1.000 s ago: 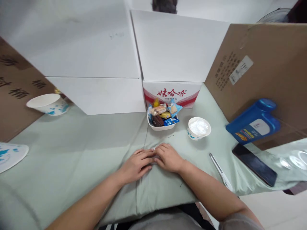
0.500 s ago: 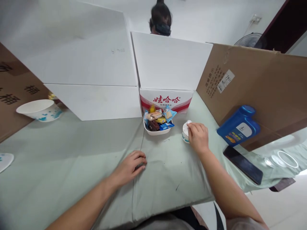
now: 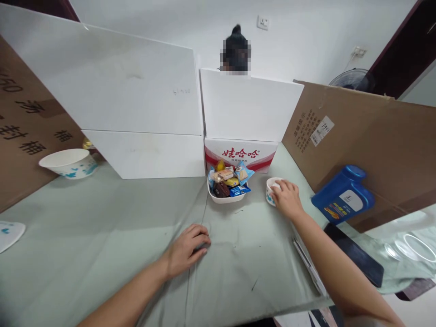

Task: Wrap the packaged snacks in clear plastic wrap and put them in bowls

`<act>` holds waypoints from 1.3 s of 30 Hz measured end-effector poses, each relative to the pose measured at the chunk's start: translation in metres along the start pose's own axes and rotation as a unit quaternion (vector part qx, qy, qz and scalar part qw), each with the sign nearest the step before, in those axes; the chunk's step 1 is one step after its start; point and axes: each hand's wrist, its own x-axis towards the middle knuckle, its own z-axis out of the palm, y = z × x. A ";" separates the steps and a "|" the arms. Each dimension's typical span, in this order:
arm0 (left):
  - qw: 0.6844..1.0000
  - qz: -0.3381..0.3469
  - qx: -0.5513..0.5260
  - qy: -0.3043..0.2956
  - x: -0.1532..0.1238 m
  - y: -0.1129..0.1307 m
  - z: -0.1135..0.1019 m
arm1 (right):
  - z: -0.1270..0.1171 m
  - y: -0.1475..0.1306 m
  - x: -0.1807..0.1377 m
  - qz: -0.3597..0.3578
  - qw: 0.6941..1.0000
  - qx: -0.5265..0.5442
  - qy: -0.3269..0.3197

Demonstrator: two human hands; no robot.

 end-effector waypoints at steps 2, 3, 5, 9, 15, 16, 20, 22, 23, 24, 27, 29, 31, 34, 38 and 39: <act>1.000 0.002 0.000 0.001 0.000 -0.001 0.000 | 0.004 0.019 0.023 0.079 0.997 -0.010 0.008; 1.000 0.002 -0.001 0.001 0.000 -0.001 0.000 | 0.006 0.028 0.035 0.122 0.992 -0.010 0.012; 1.000 0.004 -0.004 0.000 -0.001 -0.001 0.000 | 0.007 0.038 0.053 0.170 0.985 -0.006 0.026; 1.000 0.001 -0.008 -0.002 -0.001 -0.001 0.001 | 0.009 -0.001 0.065 0.091 0.995 0.035 0.033; 1.000 -0.012 -0.005 -0.007 0.001 0.000 0.001 | 0.021 -0.098 0.039 -0.153 0.976 0.155 0.027; 1.000 -0.009 -0.006 -0.008 0.001 -0.001 0.001 | 0.023 -0.104 0.036 -0.154 0.976 0.150 0.037; 1.000 -0.009 -0.008 -0.007 0.001 -0.008 0.003 | 0.025 -0.102 0.034 -0.140 0.986 0.083 0.021; 1.000 -0.009 -0.009 -0.010 0.000 -0.010 0.004 | 0.020 -0.091 0.026 -0.139 0.988 0.067 0.007; 1.000 -0.009 -0.011 -0.012 -0.001 -0.011 0.004 | 0.016 -0.084 0.019 -0.136 0.989 0.063 0.002; 1.000 -0.010 -0.013 -0.014 -0.002 -0.011 0.004 | 0.012 -0.076 0.009 -0.130 0.990 0.060 -0.002; 1.000 -0.018 -0.019 -0.018 -0.004 -0.010 0.005 | 0.002 -0.045 -0.032 -0.097 0.994 0.047 -0.018; 0.999 -0.022 -0.022 -0.018 -0.004 -0.007 0.006 | -0.002 -0.022 -0.062 -0.064 0.997 0.043 -0.028; 0.999 -0.027 -0.020 -0.021 -0.004 -0.003 0.005 | -0.001 0.001 -0.086 -0.013 0.998 0.054 -0.034; 0.999 -0.037 -0.011 -0.027 -0.003 0.002 0.004 | 0.004 0.024 -0.104 0.091 0.992 0.076 -0.040; 0.999 -0.045 -0.011 -0.029 -0.002 0.004 0.003 | 0.014 0.036 -0.086 0.224 0.968 0.101 -0.055; 0.998 -0.046 -0.015 -0.030 -0.001 0.003 0.004 | 0.017 0.038 -0.076 0.251 0.960 0.108 -0.055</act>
